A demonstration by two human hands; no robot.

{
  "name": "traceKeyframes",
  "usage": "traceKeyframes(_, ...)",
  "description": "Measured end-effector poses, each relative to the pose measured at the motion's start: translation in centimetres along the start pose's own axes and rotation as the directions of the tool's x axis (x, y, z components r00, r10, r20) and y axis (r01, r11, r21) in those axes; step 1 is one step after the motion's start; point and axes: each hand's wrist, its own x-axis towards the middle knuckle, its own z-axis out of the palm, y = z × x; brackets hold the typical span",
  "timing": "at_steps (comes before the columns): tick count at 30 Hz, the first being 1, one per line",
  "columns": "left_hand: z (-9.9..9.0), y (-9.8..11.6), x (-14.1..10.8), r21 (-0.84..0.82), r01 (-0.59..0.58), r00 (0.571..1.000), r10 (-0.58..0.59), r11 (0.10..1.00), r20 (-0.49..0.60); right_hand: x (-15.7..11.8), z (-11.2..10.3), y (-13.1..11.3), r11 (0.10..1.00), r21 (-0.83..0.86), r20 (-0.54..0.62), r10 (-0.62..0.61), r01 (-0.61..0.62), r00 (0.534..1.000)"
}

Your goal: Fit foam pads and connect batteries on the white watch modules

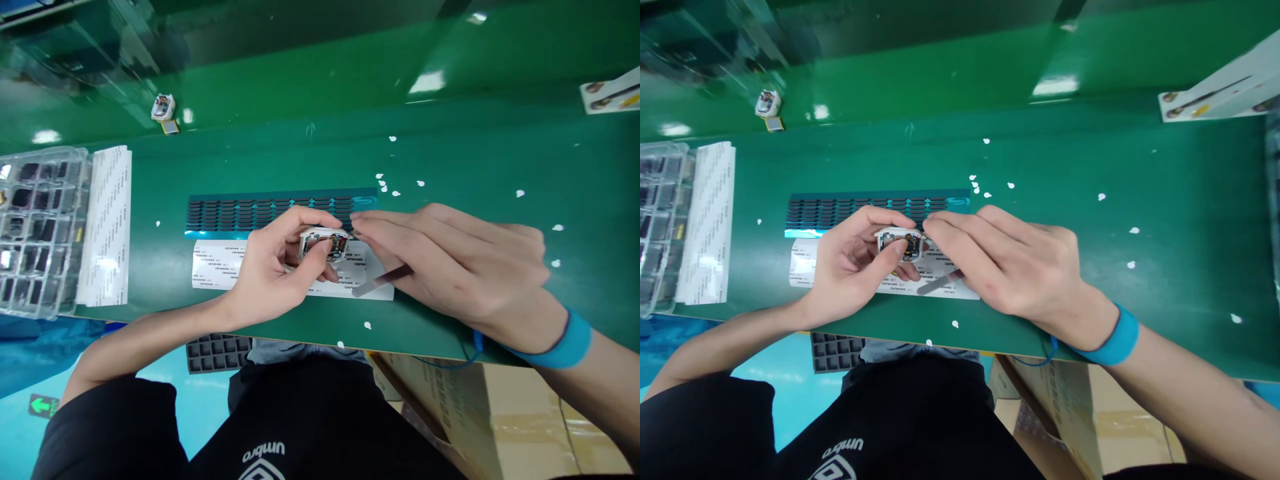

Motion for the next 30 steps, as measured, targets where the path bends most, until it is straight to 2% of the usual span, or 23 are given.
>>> traceKeyframes(10,0.6,-0.5,-0.7,0.100,-0.032,0.999,0.030,0.995,0.022,-0.6,1.0,-0.8,0.997,0.021,0.011,-0.069,0.069,0.998)
traceKeyframes(13,0.7,-0.1,-1.1,0.244,-0.163,0.987,0.159,0.956,0.036,-0.6,0.8,-0.9,0.997,0.033,-0.019,-0.071,0.072,0.997)
traceKeyframes(16,0.8,0.1,-1.4,0.316,-0.303,0.952,0.302,0.899,0.054,-0.3,0.3,-1.2,0.996,0.041,0.022,-0.077,0.076,0.997)
traceKeyframes(18,0.8,0.0,-1.5,0.317,-0.351,0.933,0.356,0.881,0.045,-0.1,0.0,-1.3,0.997,0.046,0.044,-0.066,0.064,0.997)
traceKeyframes(22,0.6,-0.5,-1.3,0.350,-0.430,0.892,0.452,0.832,0.022,0.2,0.1,-1.1,0.997,0.031,0.010,-0.074,0.073,0.997)
traceKeyframes(26,0.2,-0.3,-1.2,0.346,-0.469,0.876,0.479,0.813,0.059,-0.2,0.3,-0.9,0.978,0.186,0.004,-0.096,0.094,0.995)
traceKeyframes(30,0.1,0.0,-1.2,0.310,-0.491,0.870,0.477,0.814,0.126,-0.3,0.4,-1.2,0.932,0.358,-0.012,0.055,-0.047,0.998)
